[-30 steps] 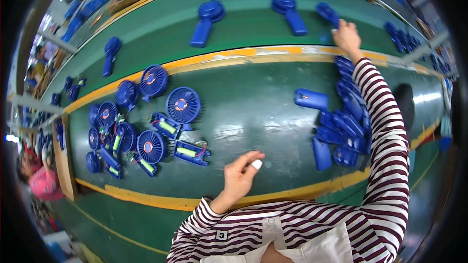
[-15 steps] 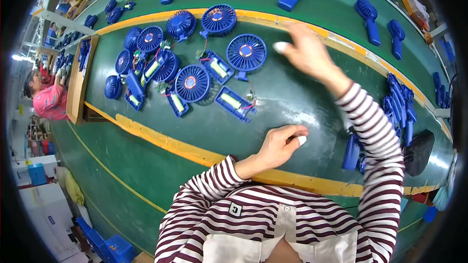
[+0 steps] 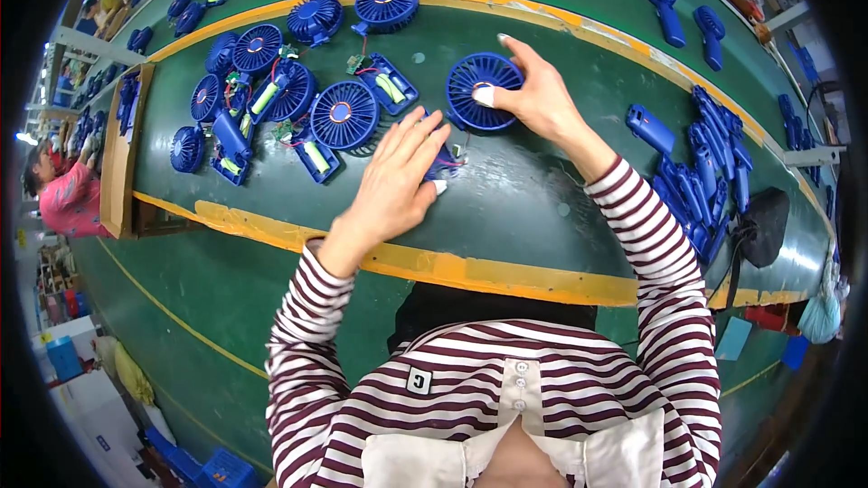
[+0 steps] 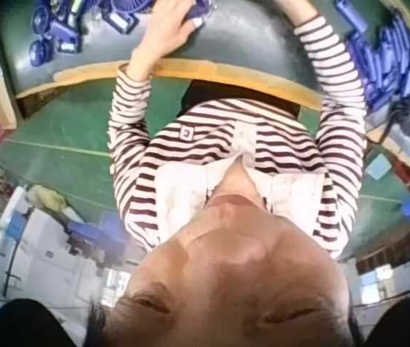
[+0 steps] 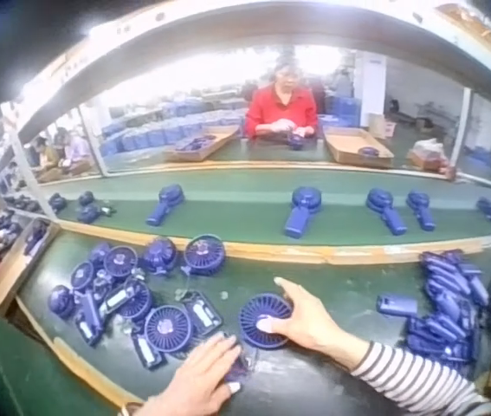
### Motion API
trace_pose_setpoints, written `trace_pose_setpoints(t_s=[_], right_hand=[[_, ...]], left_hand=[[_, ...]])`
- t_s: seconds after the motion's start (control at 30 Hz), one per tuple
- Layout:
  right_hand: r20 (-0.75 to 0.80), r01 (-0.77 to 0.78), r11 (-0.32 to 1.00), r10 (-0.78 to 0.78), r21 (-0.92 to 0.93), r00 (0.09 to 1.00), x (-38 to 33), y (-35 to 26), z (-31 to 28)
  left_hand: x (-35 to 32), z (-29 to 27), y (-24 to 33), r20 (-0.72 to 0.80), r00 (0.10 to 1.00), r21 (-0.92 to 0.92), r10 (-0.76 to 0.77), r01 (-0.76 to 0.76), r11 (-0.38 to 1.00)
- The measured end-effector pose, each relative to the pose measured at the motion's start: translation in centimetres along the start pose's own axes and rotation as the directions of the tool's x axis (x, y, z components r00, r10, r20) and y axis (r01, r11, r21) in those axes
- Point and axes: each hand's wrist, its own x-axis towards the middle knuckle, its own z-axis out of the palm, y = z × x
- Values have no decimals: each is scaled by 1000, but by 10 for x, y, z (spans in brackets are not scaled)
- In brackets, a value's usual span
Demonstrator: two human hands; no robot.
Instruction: The person assembles small portable fans by hand, placing internal circuitry and batteries into a plastic casing and snapping the pieces together.
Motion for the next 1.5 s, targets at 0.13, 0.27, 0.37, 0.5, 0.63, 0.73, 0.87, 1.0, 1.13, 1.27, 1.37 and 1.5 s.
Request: trace_pose_setpoints(t_s=[0.13,0.27,0.37,0.5,0.63,0.73,0.87,1.0,1.13,1.27,1.37,1.5], right_hand=[[-131,-55,921,114,387,985,-41,-3,-30],[-264,-57,892,193,449,945,-68,12,-58],[-287,-75,864,246,499,926,-85,10,-69],[-323,-4,772,270,635,907,-98,11,-77],[-340,39,709,288,704,895,-114,6,-89],[-366,82,678,288,730,885,-125,12,-101],[-304,62,591,320,804,897,-143,14,-114],[-169,-53,547,346,835,923,-160,17,-120],[-83,-115,554,319,825,944,-164,21,-119],[-111,-107,586,324,804,939,-147,39,-111],[-84,-155,528,401,835,912,-135,29,-101],[-104,-145,619,349,772,931,-122,32,-85]], left_hand=[[19,-5,-5,214,973,127,90,-119,985],[38,-10,1,380,920,80,101,-142,987],[46,1,3,370,910,122,189,-249,961],[55,17,29,384,918,107,101,-153,982],[60,33,47,317,947,68,51,-76,995],[68,41,72,476,854,-436,-210,437,786],[48,62,76,655,754,-755,-36,654,-52],[38,77,84,588,809,-721,-17,514,-465],[41,94,97,500,758,-865,-418,456,-209],[42,89,109,493,798,-858,-346,512,-39],[41,89,112,554,770,-811,-315,585,4],[42,85,117,605,732,-764,-314,644,30]])
